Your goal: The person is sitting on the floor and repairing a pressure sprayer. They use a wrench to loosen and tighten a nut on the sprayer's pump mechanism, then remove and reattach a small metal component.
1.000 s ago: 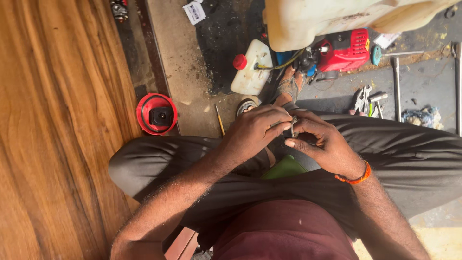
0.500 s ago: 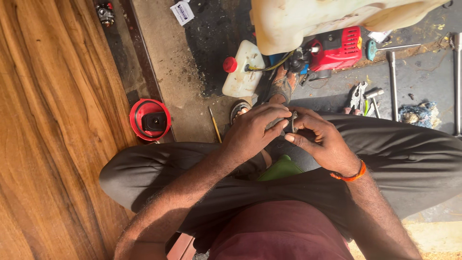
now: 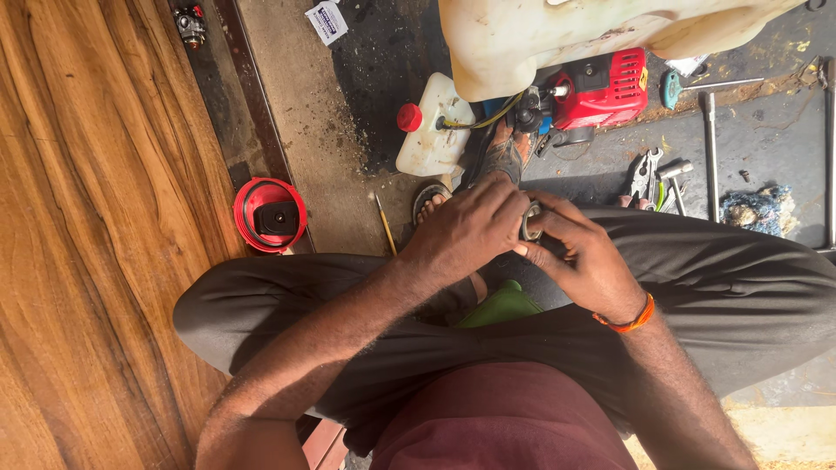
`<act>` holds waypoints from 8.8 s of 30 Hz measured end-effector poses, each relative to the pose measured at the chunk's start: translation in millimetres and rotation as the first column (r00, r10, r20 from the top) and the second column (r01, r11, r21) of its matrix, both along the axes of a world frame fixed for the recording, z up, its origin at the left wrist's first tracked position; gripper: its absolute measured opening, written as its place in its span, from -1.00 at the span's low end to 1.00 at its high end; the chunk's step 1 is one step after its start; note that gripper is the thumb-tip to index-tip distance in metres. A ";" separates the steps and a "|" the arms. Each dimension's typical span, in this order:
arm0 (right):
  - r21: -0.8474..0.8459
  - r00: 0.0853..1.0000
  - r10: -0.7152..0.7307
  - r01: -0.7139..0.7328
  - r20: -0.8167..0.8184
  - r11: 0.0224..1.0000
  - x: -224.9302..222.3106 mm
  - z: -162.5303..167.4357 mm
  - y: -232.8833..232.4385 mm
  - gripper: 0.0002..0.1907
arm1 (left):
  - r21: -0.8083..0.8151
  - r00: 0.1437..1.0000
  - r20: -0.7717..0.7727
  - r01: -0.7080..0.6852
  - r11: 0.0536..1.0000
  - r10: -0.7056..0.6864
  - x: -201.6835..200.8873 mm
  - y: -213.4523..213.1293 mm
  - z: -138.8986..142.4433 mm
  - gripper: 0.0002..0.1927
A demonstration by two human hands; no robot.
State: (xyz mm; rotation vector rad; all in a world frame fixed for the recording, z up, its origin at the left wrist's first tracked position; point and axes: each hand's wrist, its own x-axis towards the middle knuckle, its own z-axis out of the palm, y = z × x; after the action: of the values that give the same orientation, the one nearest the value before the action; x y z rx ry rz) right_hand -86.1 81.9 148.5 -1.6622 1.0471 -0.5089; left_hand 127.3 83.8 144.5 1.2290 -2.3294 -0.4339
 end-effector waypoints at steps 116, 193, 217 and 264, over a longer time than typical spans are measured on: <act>0.191 0.995 -0.067 0.052 0.070 0.980 -16.7 -89.8 -125.8 -0.72 | 0.960 0.101 -0.273 0.090 0.265 0.957 -42.5 -107.5 -149.8 -0.69; -0.278 0.881 -0.280 0.179 -0.382 0.944 9.3 -83.6 -106.4 -0.67 | 0.886 0.118 -0.127 0.461 0.059 0.985 -21.5 -126.7 -128.3 -0.69; -0.428 0.868 -0.307 0.124 -0.390 0.895 12.1 -75.3 -98.9 -0.65 | 0.917 0.284 -0.372 -0.039 0.398 0.884 -39.7 -111.3 -137.7 -0.69; 0.106 0.796 -0.429 0.427 0.426 0.898 -6.8 -111.3 -124.8 -0.76 | 0.896 -0.384 -0.070 0.381 0.227 0.921 -92.6 -120.2 -136.2 -0.82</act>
State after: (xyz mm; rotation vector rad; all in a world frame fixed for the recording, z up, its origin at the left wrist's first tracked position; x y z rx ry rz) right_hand -92.9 -42.9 37.3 -1.2086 1.0736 -1.1279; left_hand 34.7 -36.4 8.3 1.1745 0.3777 -1.5592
